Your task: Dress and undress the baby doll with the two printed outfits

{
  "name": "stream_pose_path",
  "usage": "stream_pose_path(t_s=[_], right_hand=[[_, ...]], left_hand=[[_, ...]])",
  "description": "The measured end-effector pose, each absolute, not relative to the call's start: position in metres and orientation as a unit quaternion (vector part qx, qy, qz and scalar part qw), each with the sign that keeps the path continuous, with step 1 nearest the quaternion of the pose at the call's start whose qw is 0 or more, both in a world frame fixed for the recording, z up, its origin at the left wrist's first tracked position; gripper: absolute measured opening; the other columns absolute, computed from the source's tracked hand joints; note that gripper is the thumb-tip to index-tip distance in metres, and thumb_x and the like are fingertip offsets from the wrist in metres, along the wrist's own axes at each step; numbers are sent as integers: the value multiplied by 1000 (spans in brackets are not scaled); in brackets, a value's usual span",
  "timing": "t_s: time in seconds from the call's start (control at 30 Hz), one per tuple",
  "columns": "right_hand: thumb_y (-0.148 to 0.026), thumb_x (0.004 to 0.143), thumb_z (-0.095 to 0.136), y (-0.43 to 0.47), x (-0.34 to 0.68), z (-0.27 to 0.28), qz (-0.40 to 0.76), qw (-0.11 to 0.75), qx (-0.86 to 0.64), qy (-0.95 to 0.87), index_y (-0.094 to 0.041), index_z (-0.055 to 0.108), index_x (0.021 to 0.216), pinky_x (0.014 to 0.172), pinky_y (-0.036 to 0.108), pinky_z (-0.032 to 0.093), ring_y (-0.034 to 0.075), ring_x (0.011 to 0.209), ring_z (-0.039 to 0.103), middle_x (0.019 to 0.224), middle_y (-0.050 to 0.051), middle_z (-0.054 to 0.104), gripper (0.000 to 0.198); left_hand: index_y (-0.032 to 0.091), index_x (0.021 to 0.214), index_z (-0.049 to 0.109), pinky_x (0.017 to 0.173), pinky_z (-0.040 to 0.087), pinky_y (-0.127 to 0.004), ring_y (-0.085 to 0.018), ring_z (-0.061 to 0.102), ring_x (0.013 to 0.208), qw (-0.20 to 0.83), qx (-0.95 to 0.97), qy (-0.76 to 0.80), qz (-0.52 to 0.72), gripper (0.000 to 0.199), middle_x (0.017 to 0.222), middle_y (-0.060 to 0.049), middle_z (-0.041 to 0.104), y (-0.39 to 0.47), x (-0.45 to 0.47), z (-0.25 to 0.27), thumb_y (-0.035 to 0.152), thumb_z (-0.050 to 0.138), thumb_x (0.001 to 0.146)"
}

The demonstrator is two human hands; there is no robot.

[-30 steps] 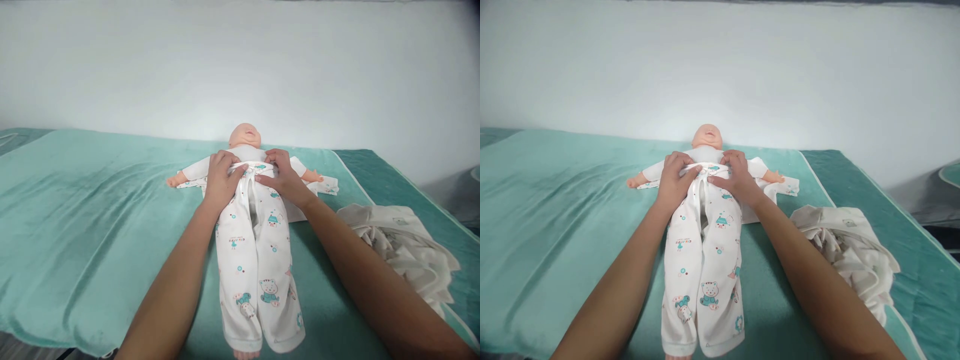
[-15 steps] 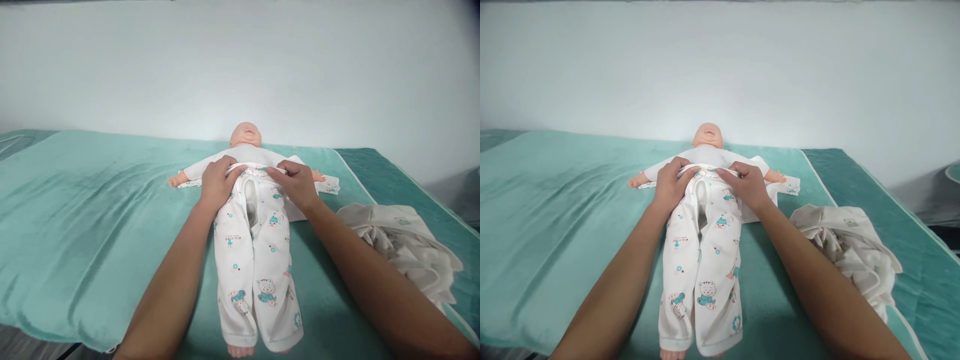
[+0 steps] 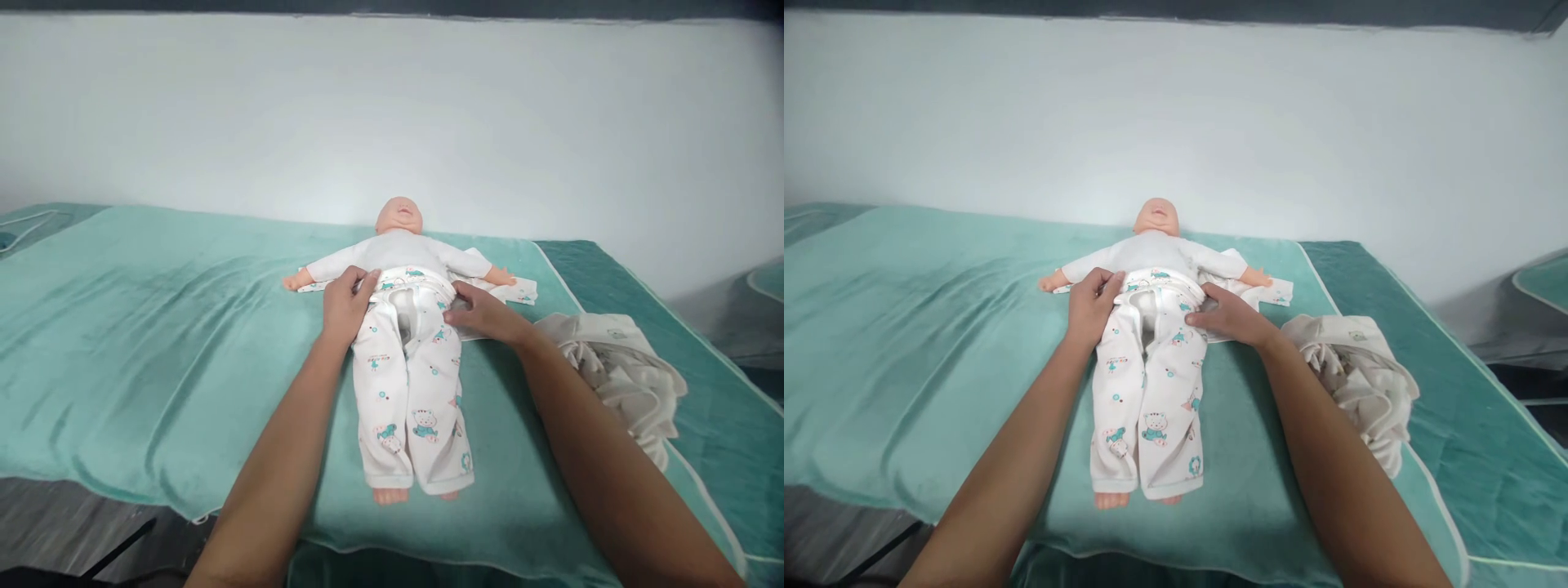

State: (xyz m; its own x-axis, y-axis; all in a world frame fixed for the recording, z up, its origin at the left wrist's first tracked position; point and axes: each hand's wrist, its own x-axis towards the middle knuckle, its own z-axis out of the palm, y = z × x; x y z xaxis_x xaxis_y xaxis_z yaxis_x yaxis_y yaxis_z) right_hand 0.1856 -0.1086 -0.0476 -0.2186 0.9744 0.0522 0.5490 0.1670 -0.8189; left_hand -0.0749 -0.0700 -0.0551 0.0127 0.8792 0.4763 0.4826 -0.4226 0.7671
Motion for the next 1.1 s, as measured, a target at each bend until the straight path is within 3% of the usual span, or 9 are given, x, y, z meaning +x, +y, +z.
stream_pose_path(t_s=[0.07, 0.27, 0.5, 0.7, 0.87, 1.1], right_hand=[[-56, 64, 77, -113, 184, -48, 342, 306, -555, -694, -20, 60, 90, 69, 28, 38, 18, 78, 49, 84, -2, 58, 47], [-50, 69, 67, -133, 163, -54, 213, 352, -632, -656, -22, 47, 63, 60, 28, 29, 15, 65, 39, 60, -4, 44, 35], [-29, 67, 54, -154, 139, -61, 60, 430, -640, -634, -24, 43, 62, 63, 32, 30, 18, 63, 40, 58, -1, 45, 12], [-34, 76, 53, -146, 148, -63, 233, 438, -579, -647, -23, 50, 72, 63, 29, 34, 16, 66, 42, 67, -4, 48, 12], [-43, 76, 65, -143, 167, -65, 358, 374, -533, -669, -22, 57, 87, 68, 29, 40, 16, 74, 49, 78, -4, 54, 26], [-50, 70, 79, -150, 169, -59, 401, 331, -517, -680, -23, 58, 112, 85, 35, 47, 25, 101, 58, 110, 3, 66, 54]], left_hand=[[20, 68, 53, 63, 34, -27, -12, 42, 61, 204, 682, 494, 500, 36, 60, 4, 46, -80, -77, -56, 48, 52, 91], [20, 61, 40, 61, 32, -27, -12, 37, 60, 217, 672, 495, 506, 42, 58, 4, 38, -108, -83, -57, 46, 47, 94], [21, 62, 38, 60, 34, -27, -12, 36, 59, 253, 650, 502, 511, 45, 59, 3, 37, -129, -89, -61, 51, 45, 95], [20, 73, 52, 69, 41, -27, -14, 47, 70, 289, 639, 501, 507, 34, 71, 1, 52, -124, -88, -62, 49, 50, 93], [21, 91, 56, 77, 44, -28, -15, 54, 83, 357, 605, 500, 507, 27, 92, -1, 60, -116, -92, -69, 48, 56, 89], [24, 130, 53, 96, 47, -36, -22, 58, 113, 424, 617, 471, 467, 51, 131, -8, 59, -125, -99, -68, 53, 58, 88]])
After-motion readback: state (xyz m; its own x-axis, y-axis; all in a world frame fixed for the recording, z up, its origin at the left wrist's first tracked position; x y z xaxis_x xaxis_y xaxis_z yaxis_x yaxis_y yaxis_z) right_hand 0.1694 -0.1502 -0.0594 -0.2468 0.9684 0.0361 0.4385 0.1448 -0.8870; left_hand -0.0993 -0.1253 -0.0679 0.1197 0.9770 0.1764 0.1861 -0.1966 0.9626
